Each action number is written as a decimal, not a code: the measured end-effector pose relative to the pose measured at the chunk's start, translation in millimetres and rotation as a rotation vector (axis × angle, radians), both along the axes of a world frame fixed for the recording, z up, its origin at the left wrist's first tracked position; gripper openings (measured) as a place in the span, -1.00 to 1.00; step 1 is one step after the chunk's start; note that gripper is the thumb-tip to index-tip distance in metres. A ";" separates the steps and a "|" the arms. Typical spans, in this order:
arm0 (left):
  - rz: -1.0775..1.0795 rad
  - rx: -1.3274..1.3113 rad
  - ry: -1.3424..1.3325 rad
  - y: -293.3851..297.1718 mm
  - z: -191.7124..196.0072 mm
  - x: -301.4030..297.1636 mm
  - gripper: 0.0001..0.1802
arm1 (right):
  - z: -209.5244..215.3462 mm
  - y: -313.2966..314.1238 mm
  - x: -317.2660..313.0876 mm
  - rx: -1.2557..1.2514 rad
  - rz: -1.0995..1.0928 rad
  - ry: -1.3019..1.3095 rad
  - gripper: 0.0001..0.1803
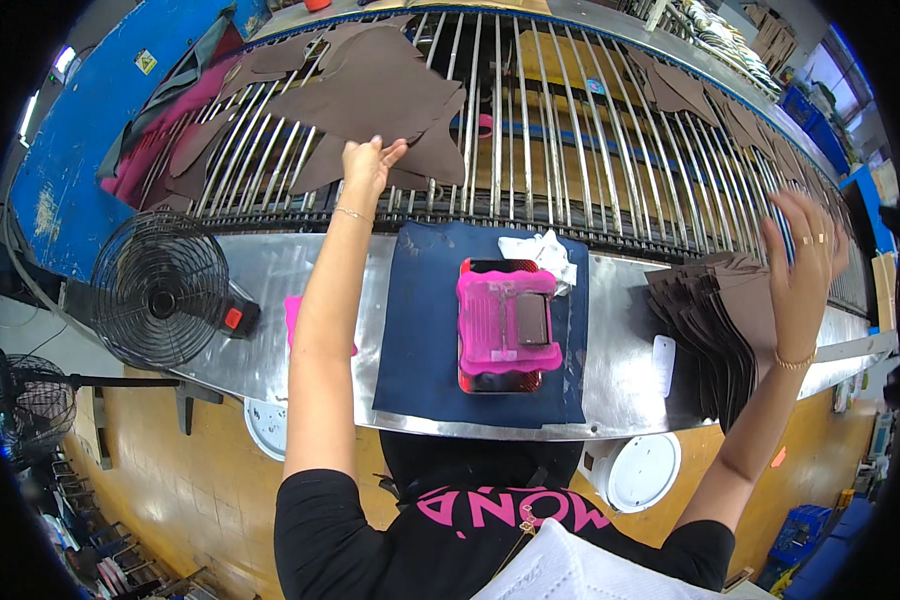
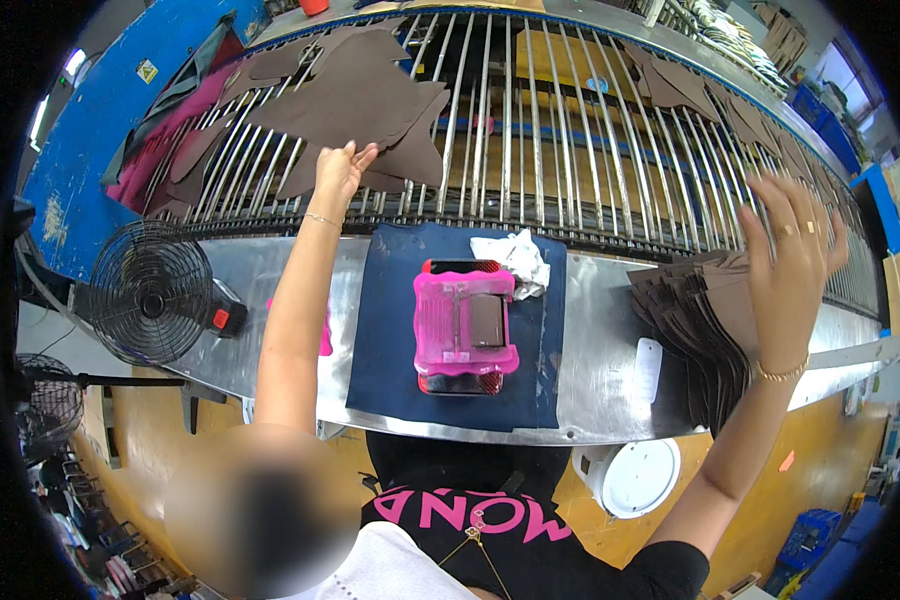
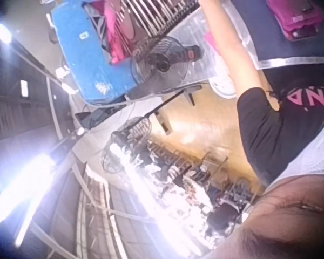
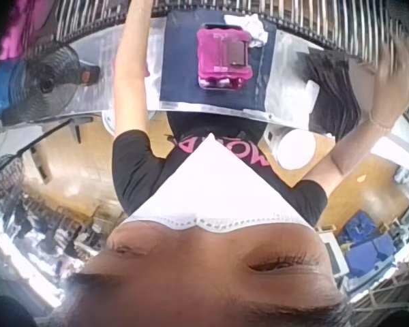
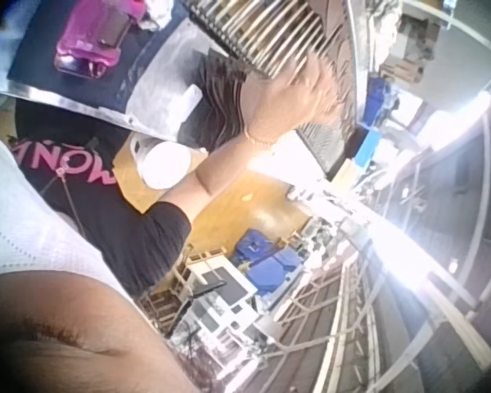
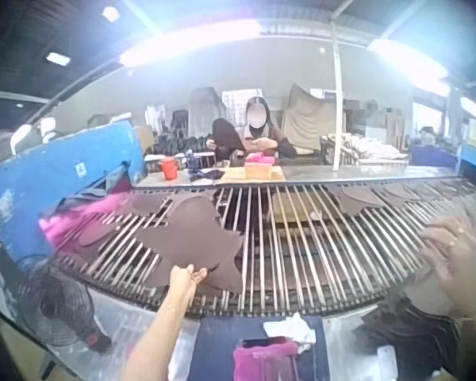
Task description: The person repeatedly picks up brown fabric pieces from a stack on a metal table, places them onto a conveyor belt, and wipes the table surface and a pink plastic fixture with a white cloth. The person continues this cycle of handling fabric pieces and wiping surfaces throughout the clip.
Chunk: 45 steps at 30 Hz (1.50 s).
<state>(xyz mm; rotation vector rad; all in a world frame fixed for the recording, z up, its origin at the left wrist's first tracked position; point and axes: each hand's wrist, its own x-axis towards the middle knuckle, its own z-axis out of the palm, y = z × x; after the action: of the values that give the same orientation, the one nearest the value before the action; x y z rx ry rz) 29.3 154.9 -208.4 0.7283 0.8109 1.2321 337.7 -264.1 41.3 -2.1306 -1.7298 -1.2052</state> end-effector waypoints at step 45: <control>-0.622 0.555 0.508 -222.8 195.4 -18.6 -0.74 | -77.9 -7.7 -87.8 0.650 0.562 1.671 -0.66</control>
<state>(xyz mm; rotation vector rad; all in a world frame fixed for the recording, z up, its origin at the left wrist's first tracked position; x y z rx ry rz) 10.7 -67.9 -13.1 1.6528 0.5626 0.6948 249.9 -271.8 -36.6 -1.1961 -0.7584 0.2818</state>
